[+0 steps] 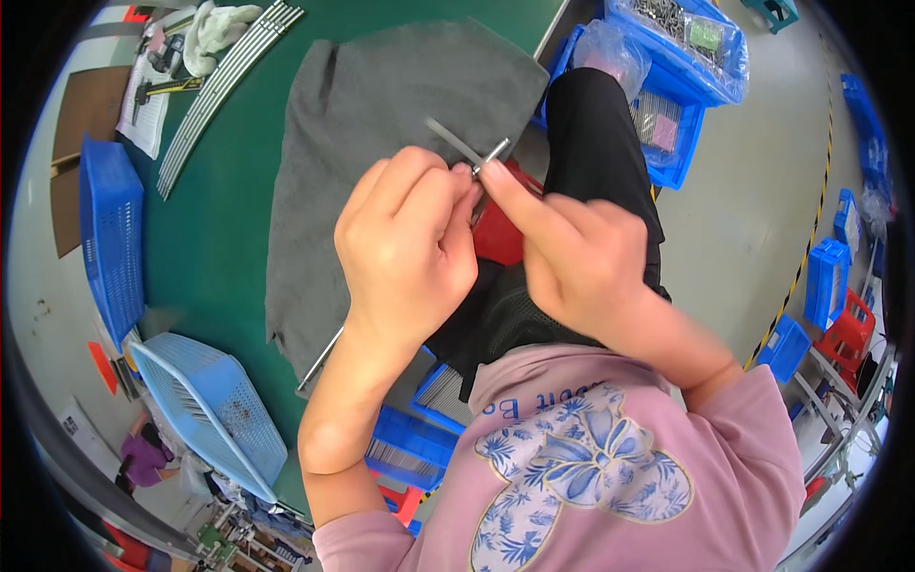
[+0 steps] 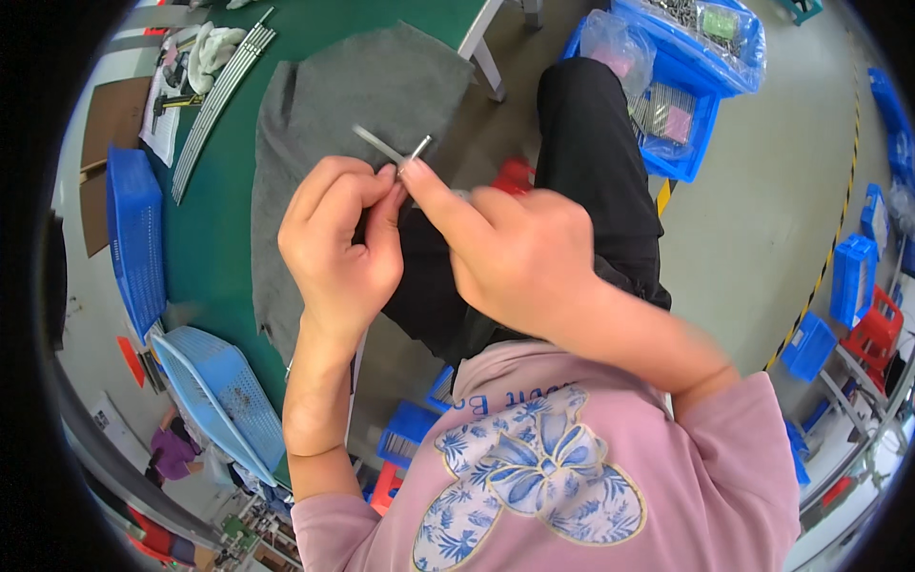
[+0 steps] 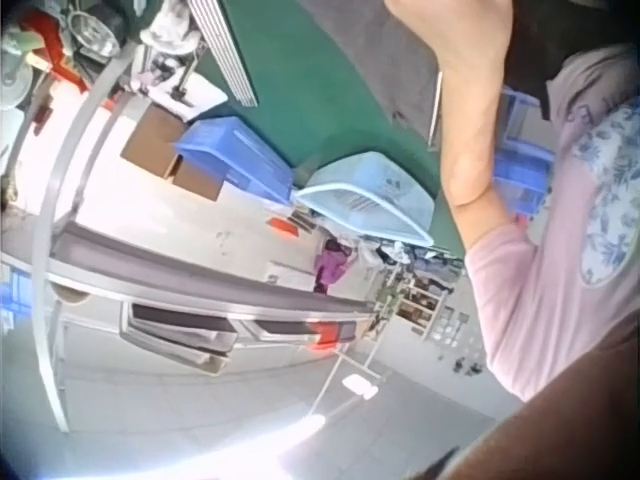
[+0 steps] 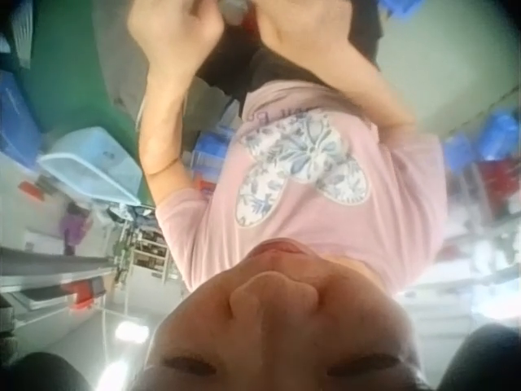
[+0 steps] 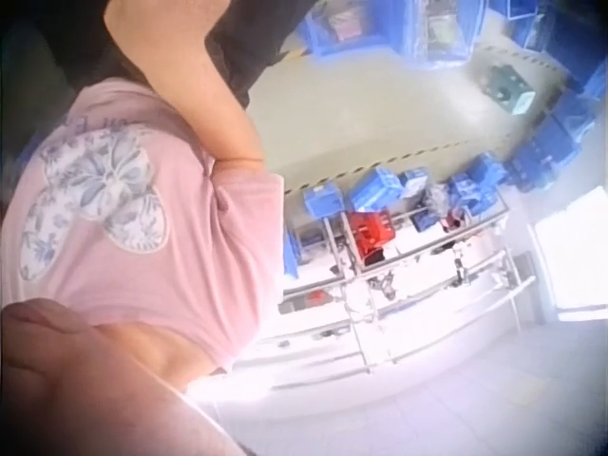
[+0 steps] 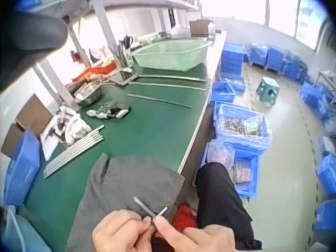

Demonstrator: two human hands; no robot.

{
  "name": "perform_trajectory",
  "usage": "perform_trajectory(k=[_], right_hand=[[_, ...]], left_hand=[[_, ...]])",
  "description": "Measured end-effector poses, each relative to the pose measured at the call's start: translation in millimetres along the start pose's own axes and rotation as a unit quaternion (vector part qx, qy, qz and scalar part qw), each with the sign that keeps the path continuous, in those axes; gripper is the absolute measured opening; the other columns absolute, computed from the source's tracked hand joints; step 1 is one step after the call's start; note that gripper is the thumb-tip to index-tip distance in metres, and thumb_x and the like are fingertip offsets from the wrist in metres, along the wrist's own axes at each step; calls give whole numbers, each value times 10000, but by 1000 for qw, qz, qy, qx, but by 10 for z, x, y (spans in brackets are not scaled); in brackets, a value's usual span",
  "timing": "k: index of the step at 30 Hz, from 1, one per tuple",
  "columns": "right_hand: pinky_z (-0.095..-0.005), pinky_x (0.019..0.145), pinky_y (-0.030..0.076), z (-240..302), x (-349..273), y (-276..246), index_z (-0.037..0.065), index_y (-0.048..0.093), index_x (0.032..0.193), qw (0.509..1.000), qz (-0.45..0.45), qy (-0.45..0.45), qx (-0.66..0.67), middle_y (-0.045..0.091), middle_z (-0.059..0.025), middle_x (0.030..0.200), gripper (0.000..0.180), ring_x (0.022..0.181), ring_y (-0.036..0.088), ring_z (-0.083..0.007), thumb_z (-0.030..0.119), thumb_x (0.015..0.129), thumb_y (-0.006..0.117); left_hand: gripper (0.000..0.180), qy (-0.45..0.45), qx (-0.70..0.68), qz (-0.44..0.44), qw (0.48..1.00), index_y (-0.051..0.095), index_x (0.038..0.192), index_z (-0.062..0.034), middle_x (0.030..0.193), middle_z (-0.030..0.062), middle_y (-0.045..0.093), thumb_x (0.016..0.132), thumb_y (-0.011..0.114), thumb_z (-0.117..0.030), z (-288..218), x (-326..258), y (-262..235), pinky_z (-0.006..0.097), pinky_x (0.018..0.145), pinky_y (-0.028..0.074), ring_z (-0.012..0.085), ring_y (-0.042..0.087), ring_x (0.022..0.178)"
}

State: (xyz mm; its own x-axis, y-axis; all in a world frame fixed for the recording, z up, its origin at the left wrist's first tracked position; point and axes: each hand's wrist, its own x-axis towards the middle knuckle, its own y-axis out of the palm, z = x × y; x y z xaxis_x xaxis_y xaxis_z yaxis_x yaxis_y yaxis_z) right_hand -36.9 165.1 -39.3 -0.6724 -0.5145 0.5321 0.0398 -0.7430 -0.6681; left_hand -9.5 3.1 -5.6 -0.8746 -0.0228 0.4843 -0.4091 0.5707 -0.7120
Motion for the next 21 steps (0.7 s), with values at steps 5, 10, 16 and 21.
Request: perform_trajectory(k=[5,10,16,21], right_hand=[[-300,381,345,60,-277,-146,133,641,1222,996,61,47,-44,406,-9,521,575,385,425,-170,67,651,648],[-350,402,351,137,71,-149,114,618,1266,997,67,29,-30,440,-42,546,617,396,415,-208,-31,667,591],[-355,402,363,132,96,-314,114,594,1290,992,113,20,-46,435,-41,532,630,401,437,-221,-28,677,592],[-359,414,374,216,-7,-511,139,594,1286,978,189,64,-59,471,-54,558,622,417,461,-228,-15,684,590]], left_hand=[[140,-6,-10,-4,1000,596,717,-14,703,80,544,658,707,48,36,-22,18,346,535,437,261,535,599],[142,-27,-20,-6,999,600,724,-14,715,83,552,654,705,51,16,-43,13,349,537,442,262,542,604],[144,-11,-3,1,1000,591,714,-13,708,83,544,647,701,51,-2,-21,19,351,534,442,262,537,601],[140,-14,-6,5,1000,587,707,-15,704,80,539,652,698,50,-12,-44,14,349,539,445,262,538,604]])
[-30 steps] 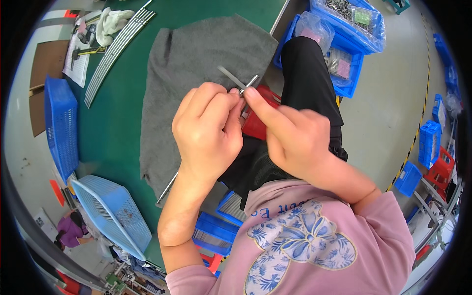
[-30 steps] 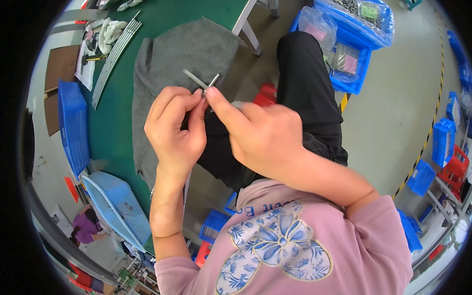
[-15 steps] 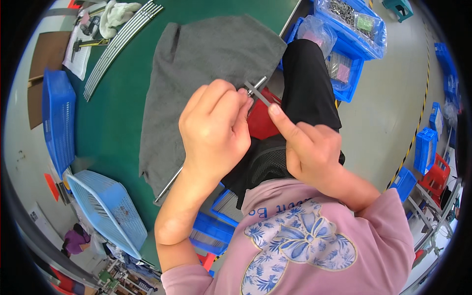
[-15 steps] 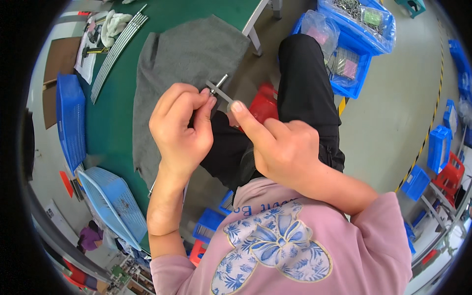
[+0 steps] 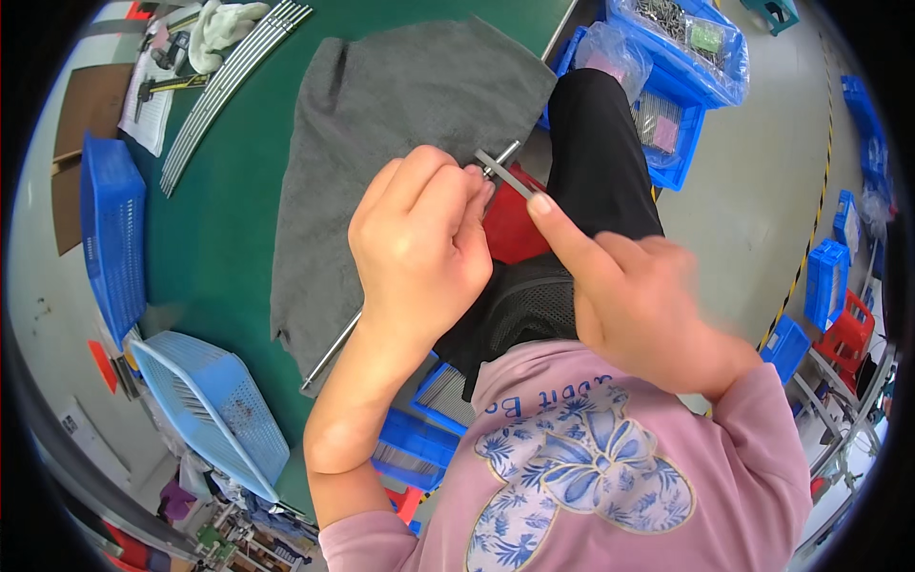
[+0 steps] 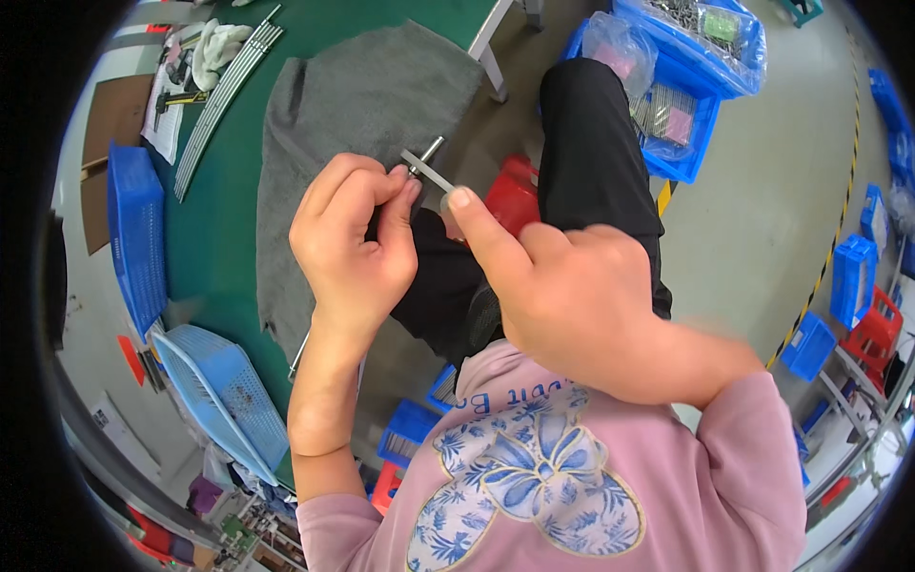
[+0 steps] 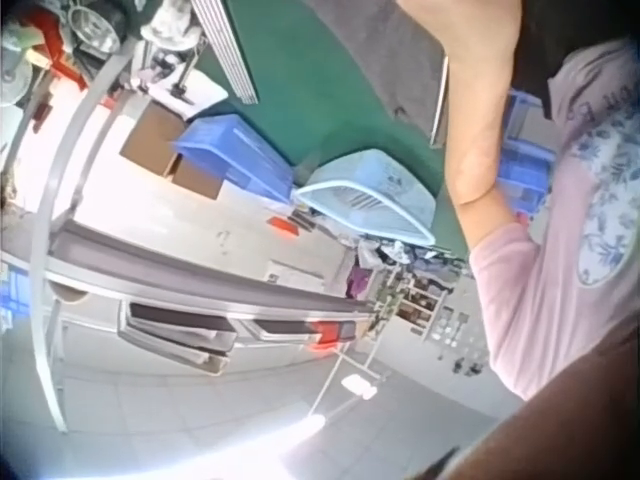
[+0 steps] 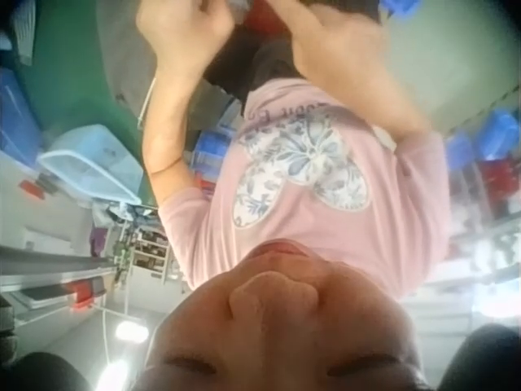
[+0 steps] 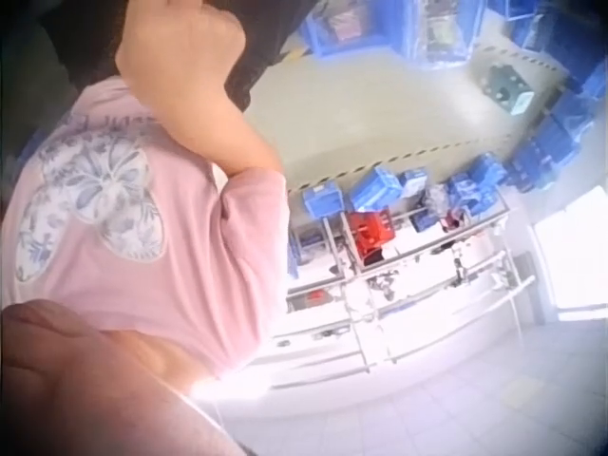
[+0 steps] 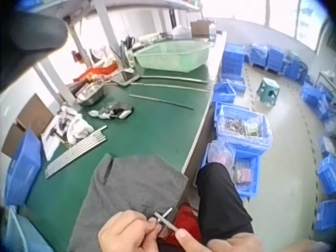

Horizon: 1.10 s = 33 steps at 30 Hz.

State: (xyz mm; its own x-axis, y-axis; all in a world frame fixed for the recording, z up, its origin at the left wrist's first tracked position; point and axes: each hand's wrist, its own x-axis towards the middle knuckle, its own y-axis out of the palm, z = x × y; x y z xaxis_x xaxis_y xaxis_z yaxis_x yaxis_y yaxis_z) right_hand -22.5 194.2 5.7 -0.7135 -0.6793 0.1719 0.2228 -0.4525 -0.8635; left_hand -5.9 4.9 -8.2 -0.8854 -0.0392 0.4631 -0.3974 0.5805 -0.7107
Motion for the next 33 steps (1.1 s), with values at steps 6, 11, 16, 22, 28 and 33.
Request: perform_trajectory(k=[6,11,16,22,28,33], right_hand=[[-335,407,357,12,243,152,138,592,1300,997,-59,-35,-20,430,-28,543,653,406,423,-196,10,660,601],[-313,400,339,-29,46,168,97,618,1267,996,-75,-38,-34,388,-26,536,632,404,395,-176,-11,645,590],[-299,401,353,-116,-56,510,103,631,1242,988,-147,-37,13,408,-14,535,587,403,426,-158,25,662,595],[-291,393,318,-133,261,628,15,654,1193,970,-228,-80,42,374,-21,494,583,376,366,-159,-59,624,547],[-274,376,330,-170,110,699,100,676,1175,969,-236,-57,50,440,13,534,510,379,401,-131,29,673,632],[-279,401,349,-214,-92,842,117,666,1197,967,-241,-49,72,434,3,549,537,404,417,-151,34,670,611]], left_hand=[[142,-11,-3,-7,1000,586,704,-15,708,79,540,650,700,51,-11,6,12,347,545,449,258,545,611],[145,-1,-10,10,1000,584,706,-15,706,77,539,651,701,51,-6,13,-5,346,536,442,258,543,606],[147,-9,-11,8,1000,583,705,-13,702,78,536,646,702,50,-9,-1,9,351,530,437,261,538,601],[153,-9,-6,6,1000,584,713,-12,701,78,536,645,706,53,-9,11,-5,348,535,440,260,540,605],[162,-1,-1,21,1000,584,715,-18,699,76,536,642,708,55,-14,12,-9,345,531,441,258,540,602],[159,-15,-3,20,1000,583,713,-19,699,78,539,645,707,55,-10,-6,-17,343,532,443,258,543,600]])
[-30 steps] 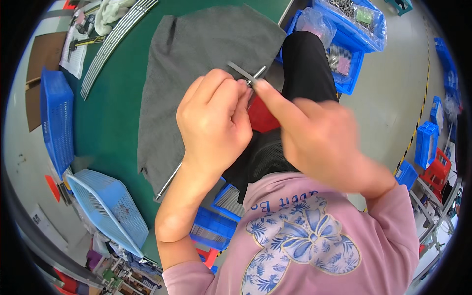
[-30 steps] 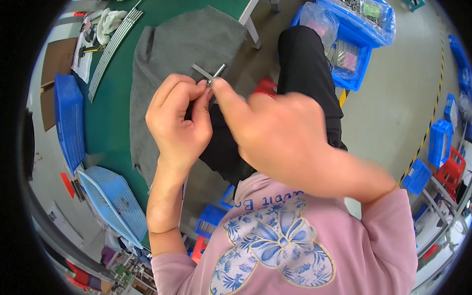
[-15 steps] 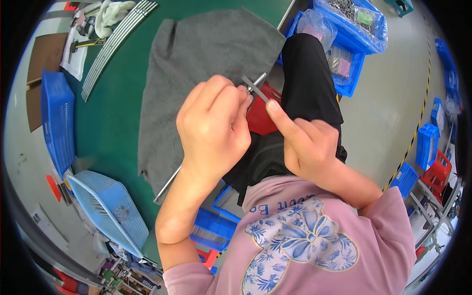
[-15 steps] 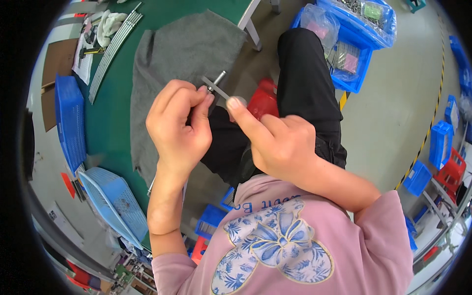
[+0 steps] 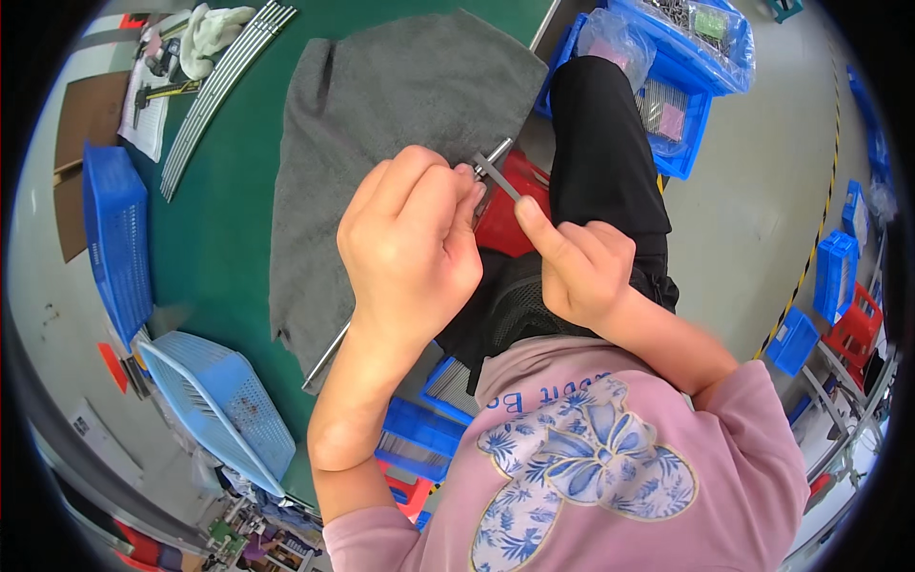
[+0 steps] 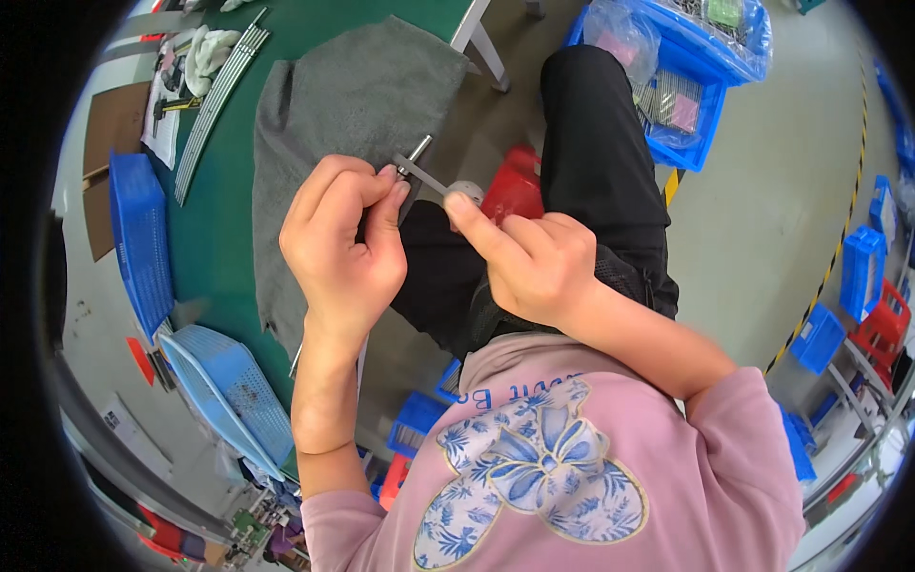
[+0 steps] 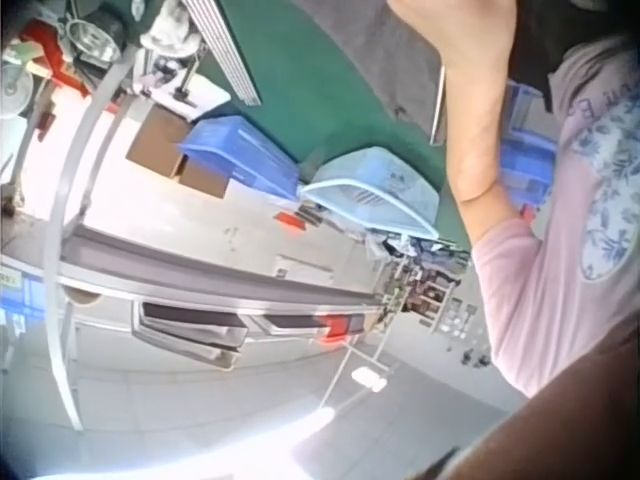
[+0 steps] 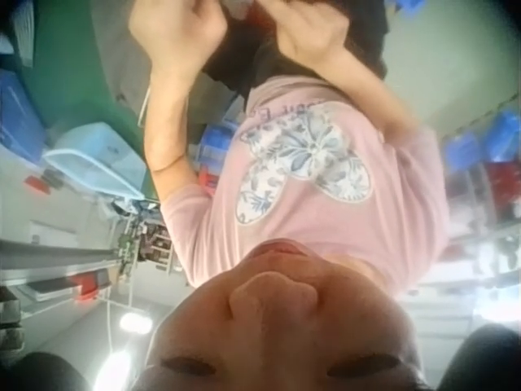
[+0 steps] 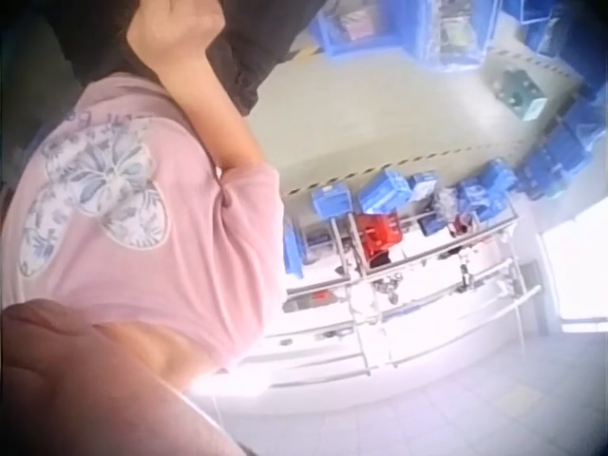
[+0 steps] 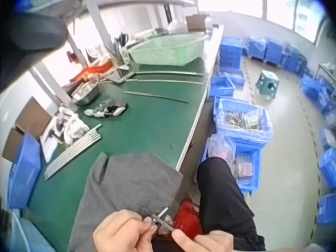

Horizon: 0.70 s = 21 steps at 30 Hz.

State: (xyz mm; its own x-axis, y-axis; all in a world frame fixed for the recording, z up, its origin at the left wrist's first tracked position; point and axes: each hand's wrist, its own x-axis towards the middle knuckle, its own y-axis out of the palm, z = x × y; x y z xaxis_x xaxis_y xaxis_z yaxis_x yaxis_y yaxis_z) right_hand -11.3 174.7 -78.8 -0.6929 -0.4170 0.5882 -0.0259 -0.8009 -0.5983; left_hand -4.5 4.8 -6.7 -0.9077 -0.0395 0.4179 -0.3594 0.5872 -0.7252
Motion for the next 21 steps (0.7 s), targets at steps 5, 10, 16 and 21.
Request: perform_trajectory(k=[5,10,16,21], right_hand=[[-271,370,317,13,289,82,89,696,1146,999,-27,-35,-5,393,18,513,543,375,387,-131,-1,616,619],[-275,391,334,-43,5,-15,125,664,1208,999,21,-3,-26,405,9,541,569,394,391,-142,36,649,598],[-276,382,321,-130,-52,0,140,671,1202,1000,-6,-29,2,364,13,524,593,383,367,-138,36,622,610],[-288,398,302,-112,362,40,7,648,1195,996,7,-80,41,396,-15,510,608,390,356,-154,-66,596,575]], left_hand=[[162,12,1,-3,1000,576,707,-21,699,80,541,643,703,56,3,13,-4,340,536,448,259,551,606],[163,7,1,-4,1000,566,694,-18,701,80,543,641,702,56,-2,21,14,341,534,446,262,550,604],[162,8,5,1,1000,567,691,-18,704,80,544,630,695,60,8,-2,-8,340,534,447,262,551,606],[161,24,10,-8,1000,565,694,-12,701,83,538,632,693,63,1,17,10,344,532,444,263,549,606]])
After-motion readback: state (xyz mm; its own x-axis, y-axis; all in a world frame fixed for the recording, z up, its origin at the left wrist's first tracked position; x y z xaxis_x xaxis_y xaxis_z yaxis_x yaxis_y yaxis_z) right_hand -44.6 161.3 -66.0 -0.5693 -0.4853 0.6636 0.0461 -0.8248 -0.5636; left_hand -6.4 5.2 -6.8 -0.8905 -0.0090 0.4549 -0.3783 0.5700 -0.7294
